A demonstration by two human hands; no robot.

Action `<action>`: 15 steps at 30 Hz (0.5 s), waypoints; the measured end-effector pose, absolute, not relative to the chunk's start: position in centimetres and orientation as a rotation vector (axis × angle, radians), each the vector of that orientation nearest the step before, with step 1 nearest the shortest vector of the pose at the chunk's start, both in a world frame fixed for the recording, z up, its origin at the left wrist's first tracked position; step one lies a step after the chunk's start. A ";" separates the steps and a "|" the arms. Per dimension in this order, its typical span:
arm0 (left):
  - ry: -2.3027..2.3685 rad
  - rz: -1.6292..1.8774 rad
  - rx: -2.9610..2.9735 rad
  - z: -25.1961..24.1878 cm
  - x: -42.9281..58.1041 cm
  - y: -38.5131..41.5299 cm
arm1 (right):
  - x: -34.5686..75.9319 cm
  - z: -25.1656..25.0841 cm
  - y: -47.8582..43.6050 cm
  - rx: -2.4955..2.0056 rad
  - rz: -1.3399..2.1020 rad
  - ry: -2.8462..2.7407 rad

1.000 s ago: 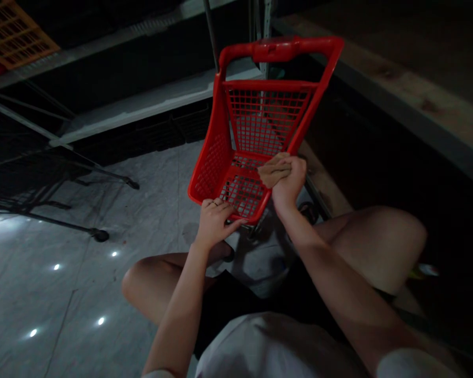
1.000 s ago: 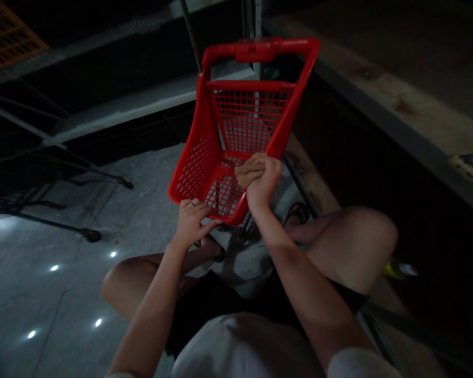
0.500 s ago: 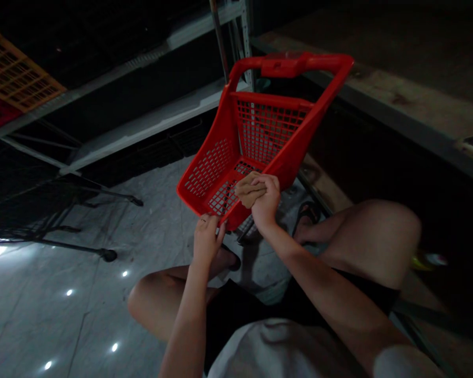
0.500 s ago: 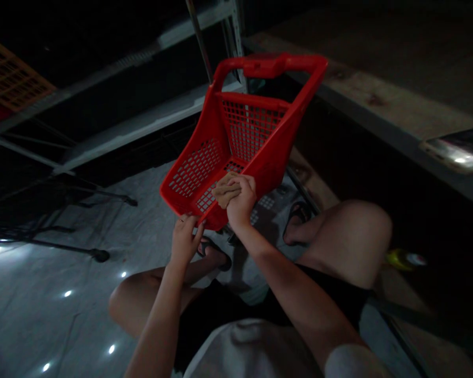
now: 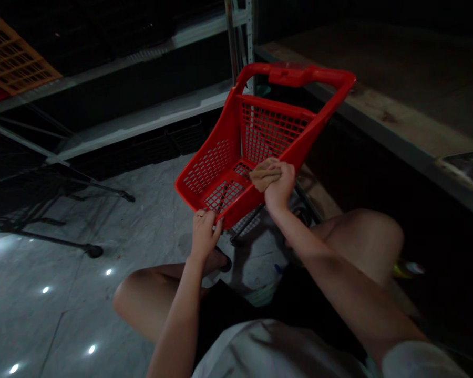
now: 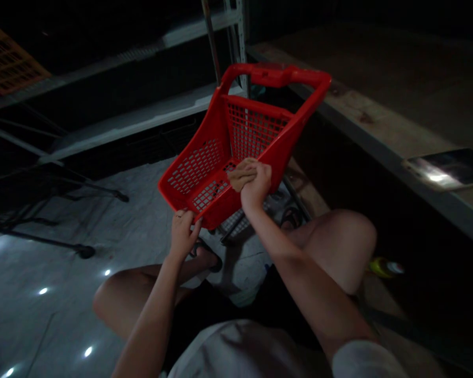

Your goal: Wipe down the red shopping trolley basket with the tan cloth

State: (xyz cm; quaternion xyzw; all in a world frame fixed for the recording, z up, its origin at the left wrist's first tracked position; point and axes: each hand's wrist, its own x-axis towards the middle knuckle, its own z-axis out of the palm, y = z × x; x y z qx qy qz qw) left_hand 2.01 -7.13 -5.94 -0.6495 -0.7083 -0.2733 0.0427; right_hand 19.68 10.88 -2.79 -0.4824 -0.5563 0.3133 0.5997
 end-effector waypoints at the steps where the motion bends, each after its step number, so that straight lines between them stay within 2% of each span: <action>1: -2.177 -0.828 -1.982 -6.1 1.9 -6.9 | 18.4 -3.5 8.6 -1.095 0.757 -1.283; 5: -2.203 -0.776 -1.961 -6.5 0.8 -6.3 | 14.7 -4.8 1.6 -0.964 0.960 -1.343; 8: -2.202 -0.772 -1.958 -6.5 0.4 -6.4 | 14.1 -4.6 1.1 -0.937 0.994 -1.374; 15: -2.170 -0.766 -1.965 -6.4 2.8 -7.1 | 18.6 -3.9 10.3 -1.114 0.568 -1.370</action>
